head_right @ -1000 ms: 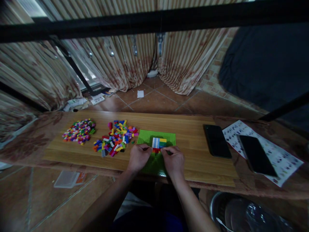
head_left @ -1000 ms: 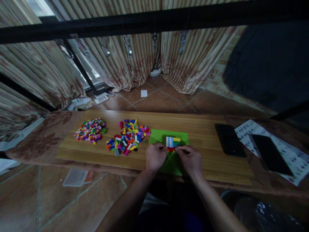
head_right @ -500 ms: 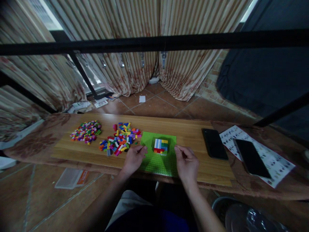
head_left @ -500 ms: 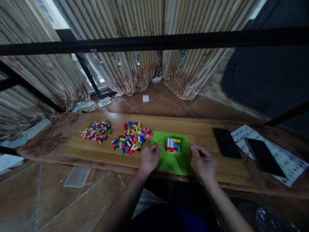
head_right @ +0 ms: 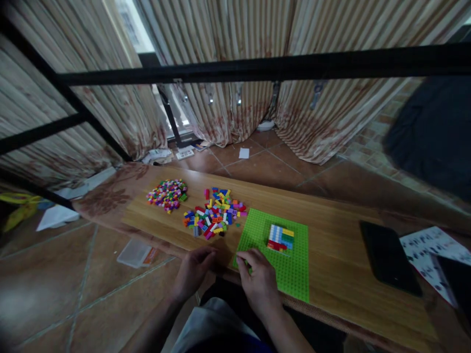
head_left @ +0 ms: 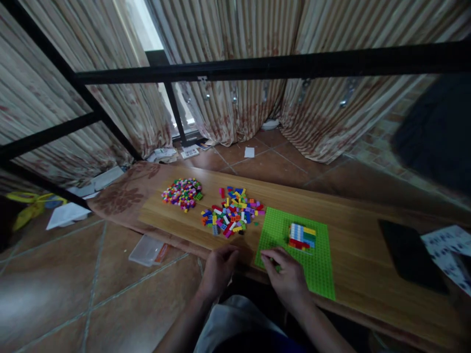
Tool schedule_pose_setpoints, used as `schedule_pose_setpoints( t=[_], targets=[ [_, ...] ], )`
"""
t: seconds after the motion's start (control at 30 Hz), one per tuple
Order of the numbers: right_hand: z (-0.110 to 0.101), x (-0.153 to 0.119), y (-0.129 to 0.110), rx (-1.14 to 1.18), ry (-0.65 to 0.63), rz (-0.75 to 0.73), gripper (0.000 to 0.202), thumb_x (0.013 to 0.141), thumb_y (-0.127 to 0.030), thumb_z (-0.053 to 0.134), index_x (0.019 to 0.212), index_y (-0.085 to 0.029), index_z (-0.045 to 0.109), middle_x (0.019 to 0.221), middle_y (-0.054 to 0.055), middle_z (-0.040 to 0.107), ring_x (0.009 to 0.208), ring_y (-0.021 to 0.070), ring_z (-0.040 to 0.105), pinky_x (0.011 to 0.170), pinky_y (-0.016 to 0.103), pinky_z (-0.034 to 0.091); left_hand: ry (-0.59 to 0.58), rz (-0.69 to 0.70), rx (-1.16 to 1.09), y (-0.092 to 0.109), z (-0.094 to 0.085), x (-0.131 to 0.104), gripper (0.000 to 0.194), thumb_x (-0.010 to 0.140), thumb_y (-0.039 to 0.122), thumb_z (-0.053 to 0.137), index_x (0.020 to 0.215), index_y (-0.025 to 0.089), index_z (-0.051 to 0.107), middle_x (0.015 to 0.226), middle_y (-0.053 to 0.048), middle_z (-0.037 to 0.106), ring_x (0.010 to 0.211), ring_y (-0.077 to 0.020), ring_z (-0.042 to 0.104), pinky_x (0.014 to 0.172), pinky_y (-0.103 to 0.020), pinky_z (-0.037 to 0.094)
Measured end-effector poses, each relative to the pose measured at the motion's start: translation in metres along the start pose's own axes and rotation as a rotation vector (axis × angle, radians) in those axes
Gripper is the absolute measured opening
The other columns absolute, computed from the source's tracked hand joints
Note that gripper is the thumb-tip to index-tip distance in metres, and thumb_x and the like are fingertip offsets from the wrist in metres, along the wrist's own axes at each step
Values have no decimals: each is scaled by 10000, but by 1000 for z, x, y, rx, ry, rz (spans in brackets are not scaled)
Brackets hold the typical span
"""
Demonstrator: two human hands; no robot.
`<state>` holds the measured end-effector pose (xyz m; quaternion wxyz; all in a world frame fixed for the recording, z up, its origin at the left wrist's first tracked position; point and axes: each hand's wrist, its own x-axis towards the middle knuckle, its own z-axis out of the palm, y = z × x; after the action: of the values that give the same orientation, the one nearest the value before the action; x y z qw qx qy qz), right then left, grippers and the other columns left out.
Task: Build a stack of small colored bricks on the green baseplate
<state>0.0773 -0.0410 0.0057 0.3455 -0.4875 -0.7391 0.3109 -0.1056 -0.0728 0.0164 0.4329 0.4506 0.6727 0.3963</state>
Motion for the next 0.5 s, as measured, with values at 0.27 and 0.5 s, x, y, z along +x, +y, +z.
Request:
schedule_pose_setpoints(
  t=[0.27, 0.5],
  targets=[
    [36, 47, -11, -168, -59, -134, 185, 894, -226, 490, 923, -222, 673, 892, 34, 639, 851, 174, 600, 794, 306, 475, 112, -20, 23, -14, -26, 6, 258, 824, 317, 522, 917, 163, 707, 849, -40, 726, 786, -183, 654, 723, -261, 498],
    [58, 78, -22, -328, -140, -240, 242, 872, -164, 505, 1051, -225, 657, 985, 50, 605, 934, 198, 564, 851, 327, 462, 128, 3, 69, -12, -31, 10, 275, 822, 227, 516, 1047, 174, 665, 969, -39, 721, 881, -168, 657, 804, -249, 492]
  ],
)
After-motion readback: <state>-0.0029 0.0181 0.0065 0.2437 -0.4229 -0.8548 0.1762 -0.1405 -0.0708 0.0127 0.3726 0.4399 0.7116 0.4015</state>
